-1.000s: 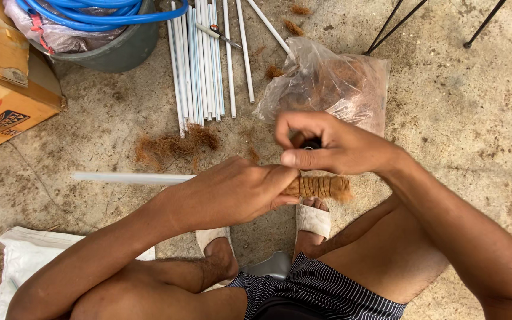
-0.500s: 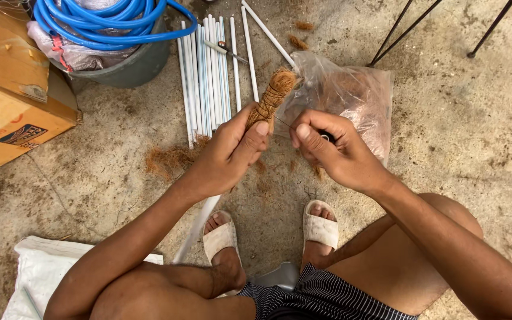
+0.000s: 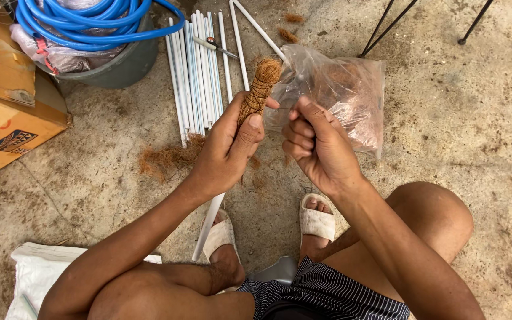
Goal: The person sits on the floor and assembles a small broom by wrapping coconut coir around a white plastic rod. They use a black cylindrical tool to tighten the coir and secure it to the rod. Another person is visible nearby also assembling similar items.
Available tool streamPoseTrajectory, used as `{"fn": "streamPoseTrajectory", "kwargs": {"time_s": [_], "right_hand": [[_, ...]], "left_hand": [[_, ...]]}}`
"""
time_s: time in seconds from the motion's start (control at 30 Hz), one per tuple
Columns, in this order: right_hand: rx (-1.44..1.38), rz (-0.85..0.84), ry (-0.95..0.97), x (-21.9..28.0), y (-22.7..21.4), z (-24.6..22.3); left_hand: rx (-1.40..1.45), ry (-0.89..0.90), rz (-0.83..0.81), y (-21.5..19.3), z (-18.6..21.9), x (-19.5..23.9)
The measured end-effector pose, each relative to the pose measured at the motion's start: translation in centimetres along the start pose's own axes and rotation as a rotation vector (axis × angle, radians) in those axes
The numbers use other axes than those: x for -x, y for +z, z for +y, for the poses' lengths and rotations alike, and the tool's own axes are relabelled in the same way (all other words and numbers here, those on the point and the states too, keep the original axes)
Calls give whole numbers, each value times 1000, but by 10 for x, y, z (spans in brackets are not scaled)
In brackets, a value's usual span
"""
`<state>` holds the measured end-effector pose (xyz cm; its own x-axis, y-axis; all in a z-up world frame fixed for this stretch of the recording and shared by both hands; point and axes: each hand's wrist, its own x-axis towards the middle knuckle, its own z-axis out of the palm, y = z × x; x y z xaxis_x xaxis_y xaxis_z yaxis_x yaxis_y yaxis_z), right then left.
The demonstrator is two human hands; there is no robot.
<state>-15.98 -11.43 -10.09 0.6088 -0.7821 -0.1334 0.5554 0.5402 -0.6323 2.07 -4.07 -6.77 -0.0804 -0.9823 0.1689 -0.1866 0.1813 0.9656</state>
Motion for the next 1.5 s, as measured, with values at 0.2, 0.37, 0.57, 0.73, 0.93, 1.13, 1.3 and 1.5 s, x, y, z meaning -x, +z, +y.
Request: {"fn": "streamPoseTrajectory", "kwargs": {"time_s": [0.2,0.37,0.57,0.73,0.93,1.13,1.3,1.5], "right_hand": [[164,152,-145,-10,-2,10],[498,118,-193,-10,-3,14],[1036,52,-361,2,-6,5],[1301,-152,-324,-2,0,-11],[1156,-280,-79,-15,2,-32],[1111,-369,-352,-8,1,-22],[1399,-302,-398,-18,9,-27],[1957,-593,-1127,-35,3,-50]], "left_hand": [[-12,14,-58,3,-5,2],[-124,5,15,1,-15,4],[-358,-119,90,-7,-31,-9],[-644,-106,105,-8,-32,-14],[-801,-53,82,-9,-26,-18],[-758,-26,72,-10,-30,-20],[-890,39,115,-10,-42,-31],[-1040,48,-197,-6,-49,-28]]}}
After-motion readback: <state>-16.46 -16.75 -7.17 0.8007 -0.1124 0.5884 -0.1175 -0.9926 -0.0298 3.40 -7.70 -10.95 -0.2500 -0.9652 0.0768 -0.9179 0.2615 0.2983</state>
